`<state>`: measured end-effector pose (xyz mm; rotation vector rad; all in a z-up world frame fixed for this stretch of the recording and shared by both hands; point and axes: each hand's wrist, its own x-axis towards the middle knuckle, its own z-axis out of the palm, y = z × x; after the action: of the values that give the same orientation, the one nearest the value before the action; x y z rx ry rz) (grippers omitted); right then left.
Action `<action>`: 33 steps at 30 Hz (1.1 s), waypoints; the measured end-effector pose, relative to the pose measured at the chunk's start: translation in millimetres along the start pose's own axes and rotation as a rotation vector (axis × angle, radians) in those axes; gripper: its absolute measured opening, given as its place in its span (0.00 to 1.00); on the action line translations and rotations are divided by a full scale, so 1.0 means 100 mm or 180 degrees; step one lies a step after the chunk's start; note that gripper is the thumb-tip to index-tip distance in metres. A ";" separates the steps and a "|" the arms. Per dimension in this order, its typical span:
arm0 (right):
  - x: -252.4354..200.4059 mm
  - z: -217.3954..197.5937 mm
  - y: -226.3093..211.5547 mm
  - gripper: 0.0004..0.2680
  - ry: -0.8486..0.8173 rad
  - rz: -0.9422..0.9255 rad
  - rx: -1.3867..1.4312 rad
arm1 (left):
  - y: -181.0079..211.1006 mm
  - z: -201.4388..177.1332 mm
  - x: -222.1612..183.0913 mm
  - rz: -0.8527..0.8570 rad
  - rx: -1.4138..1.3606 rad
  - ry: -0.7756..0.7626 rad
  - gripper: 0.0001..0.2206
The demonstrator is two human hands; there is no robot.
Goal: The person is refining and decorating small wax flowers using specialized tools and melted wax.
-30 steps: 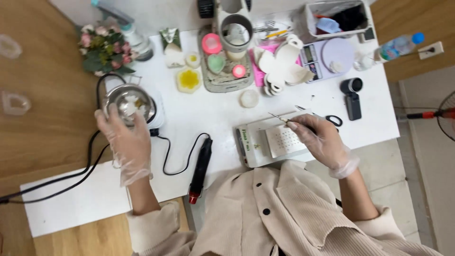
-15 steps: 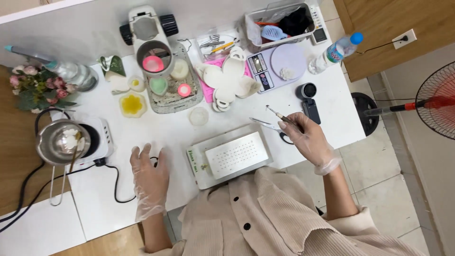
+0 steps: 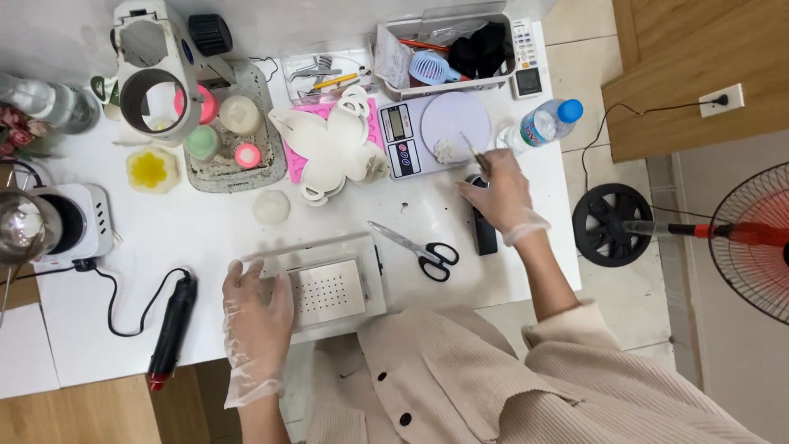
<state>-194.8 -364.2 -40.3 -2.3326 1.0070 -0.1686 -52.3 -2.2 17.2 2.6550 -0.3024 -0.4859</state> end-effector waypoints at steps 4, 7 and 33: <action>0.54 0.73 0.45 0.20 0.0054 -0.0703 -0.0819 | -0.05 0.05 -0.25 -0.0122 0.0043 0.0060 0.23; 0.76 1.04 0.61 0.19 0.0125 -0.1022 -0.1509 | 0.02 0.01 -0.34 -0.0450 -0.0046 0.0025 0.23; 0.09 -0.13 -0.77 0.22 -0.1008 -0.0966 0.1524 | 1.33 0.92 0.19 -0.0324 -0.4213 -0.0962 0.26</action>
<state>-144.7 -335.0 12.9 -1.9721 0.3987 -0.1345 -87.1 -159.6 -7.2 1.3104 0.0836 -0.7633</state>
